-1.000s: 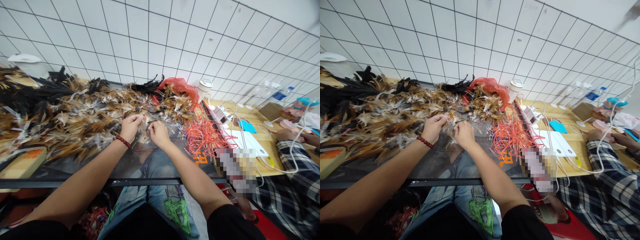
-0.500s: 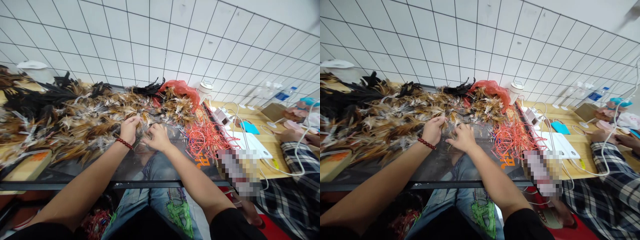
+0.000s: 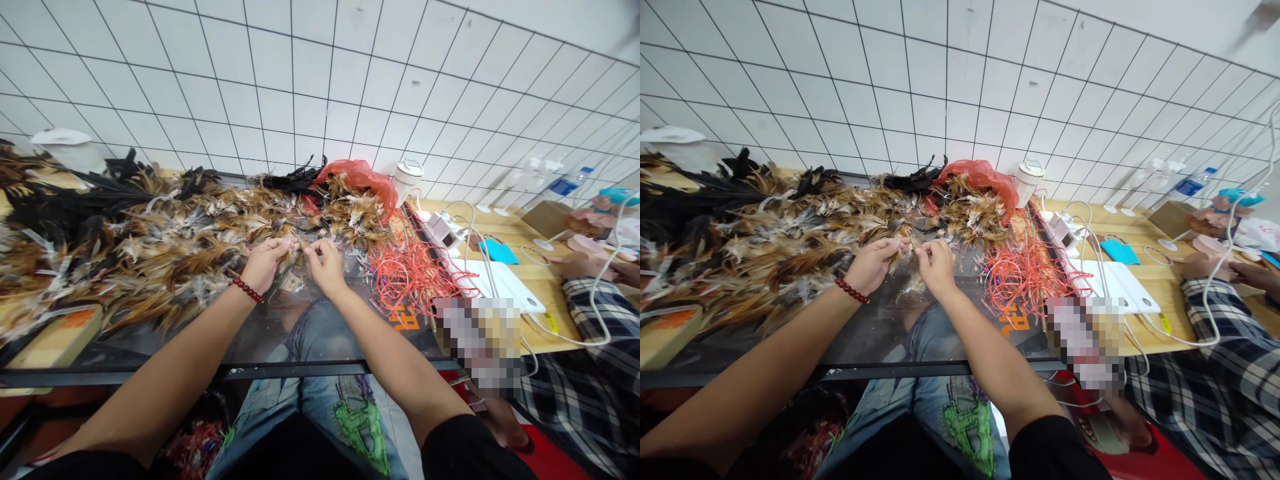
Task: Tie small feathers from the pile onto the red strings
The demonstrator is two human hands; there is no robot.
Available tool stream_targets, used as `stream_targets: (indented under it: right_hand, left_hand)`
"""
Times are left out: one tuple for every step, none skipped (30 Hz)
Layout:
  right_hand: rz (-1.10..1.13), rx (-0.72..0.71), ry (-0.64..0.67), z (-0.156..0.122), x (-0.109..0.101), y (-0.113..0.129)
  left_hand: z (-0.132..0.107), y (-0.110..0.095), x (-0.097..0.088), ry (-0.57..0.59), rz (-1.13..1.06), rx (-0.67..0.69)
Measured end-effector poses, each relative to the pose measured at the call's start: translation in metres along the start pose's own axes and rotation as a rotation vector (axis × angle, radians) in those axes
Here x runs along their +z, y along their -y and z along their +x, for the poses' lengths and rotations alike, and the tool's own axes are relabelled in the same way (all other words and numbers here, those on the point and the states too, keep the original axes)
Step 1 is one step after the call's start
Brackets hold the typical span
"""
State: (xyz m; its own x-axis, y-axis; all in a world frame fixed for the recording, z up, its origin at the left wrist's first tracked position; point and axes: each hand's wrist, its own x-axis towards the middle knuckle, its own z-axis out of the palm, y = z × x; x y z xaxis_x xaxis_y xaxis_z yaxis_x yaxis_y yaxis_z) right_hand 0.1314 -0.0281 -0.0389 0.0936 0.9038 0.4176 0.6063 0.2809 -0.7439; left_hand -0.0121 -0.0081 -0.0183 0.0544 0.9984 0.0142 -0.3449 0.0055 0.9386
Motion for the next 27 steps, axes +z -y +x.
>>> stream_targets:
  right_hand:
    - [0.01, -0.022, -0.003, 0.0, 0.0, 0.0]
    - [0.018, -0.042, -0.002, -0.001, 0.001, 0.0]
    - [0.027, -0.059, 0.001, -0.001, 0.001, 0.0]
    - [0.043, -0.073, 0.006, -0.002, 0.002, 0.001]
    - [0.067, -0.083, 0.011, -0.002, 0.002, 0.001]
    - [0.106, -0.087, 0.013, -0.002, 0.003, 0.001]
    - [0.155, -0.086, 0.01, -0.002, 0.003, 0.001]
    - [0.21, -0.08, 0.004, -0.001, 0.004, 0.0]
    - [0.267, -0.068, 0.0, 0.0, 0.004, -0.001]
    - [0.319, -0.053, -0.005, 0.001, 0.004, -0.001]
    - [0.367, -0.036, -0.007, 0.002, 0.004, -0.002]
    - [0.41, -0.019, -0.007, 0.002, 0.004, -0.002]
    - [0.451, -0.003, -0.004, 0.003, 0.004, -0.002]
    - [0.488, 0.008, 0.0, 0.003, 0.004, -0.002]
    - [0.519, 0.014, 0.004, 0.004, 0.005, -0.002]
    - [0.54, 0.017, 0.011, 0.004, 0.005, -0.002]
    - [0.55, 0.018, 0.019, 0.004, 0.005, -0.001]
    - [0.553, 0.02, 0.029, 0.004, 0.005, -0.002]
    - [0.551, 0.025, 0.033, 0.004, 0.005, -0.002]
    - [0.548, 0.035, 0.028, 0.005, 0.005, -0.003]
    - [0.546, 0.051, 0.005, 0.006, 0.004, -0.004]
    - [0.548, 0.07, -0.036, 0.008, 0.003, -0.006]
    - [0.556, 0.086, -0.083, 0.009, 0.002, -0.007]
    - [0.571, 0.093, -0.118, 0.011, 0.0, -0.009]
    - [0.594, 0.086, -0.128, 0.013, -0.003, -0.01]
    - [0.624, 0.065, -0.108, 0.014, -0.005, -0.01]
    - [0.655, 0.035, -0.061, 0.016, -0.008, -0.01]
  left_hand:
    - [-0.002, 0.0, 0.002, 0.056, 0.004, -0.007]
    - [-0.004, 0.0, 0.003, 0.093, 0.0, -0.007]
    - [-0.004, 0.001, 0.004, 0.109, -0.012, -0.004]
    - [-0.005, 0.001, 0.004, 0.109, -0.031, -0.002]
    - [-0.004, 0.001, 0.003, 0.097, -0.053, -0.003]
    - [-0.004, 0.0, 0.002, 0.081, -0.074, -0.008]
    - [-0.003, 0.0, 0.001, 0.071, -0.089, -0.018]
    - [-0.002, -0.001, -0.001, 0.076, -0.097, -0.036]
    - [-0.001, -0.001, -0.002, 0.092, -0.098, -0.057]
    - [-0.001, -0.002, -0.003, 0.117, -0.091, -0.079]
    - [-0.002, -0.002, -0.003, 0.143, -0.081, -0.095]
    - [-0.002, -0.002, -0.003, 0.167, -0.067, -0.105]
    - [-0.003, -0.002, -0.003, 0.182, -0.052, -0.105]
    - [-0.004, -0.002, -0.002, 0.19, -0.038, -0.096]
    - [-0.005, -0.002, -0.001, 0.195, -0.024, -0.086]
    - [-0.005, -0.002, -0.001, 0.199, -0.009, -0.081]
    - [-0.006, -0.002, 0.0, 0.201, 0.006, -0.081]
    - [-0.006, -0.002, 0.0, 0.199, 0.018, -0.087]
    - [-0.006, -0.002, 0.001, 0.195, 0.026, -0.094]
    - [-0.006, -0.002, 0.001, 0.191, 0.032, -0.101]
    - [-0.006, -0.002, 0.001, 0.184, 0.032, -0.1]
    - [-0.006, -0.003, 0.001, 0.168, 0.022, -0.093]
    - [-0.005, -0.003, 0.001, 0.144, 0.004, -0.084]
    - [-0.004, -0.003, 0.0, 0.114, -0.021, -0.077]
    - [-0.003, -0.003, 0.0, 0.083, -0.049, -0.077]
    - [-0.002, -0.004, -0.001, 0.055, -0.075, -0.089]
    - [-0.001, -0.004, -0.003, 0.035, -0.095, -0.113]
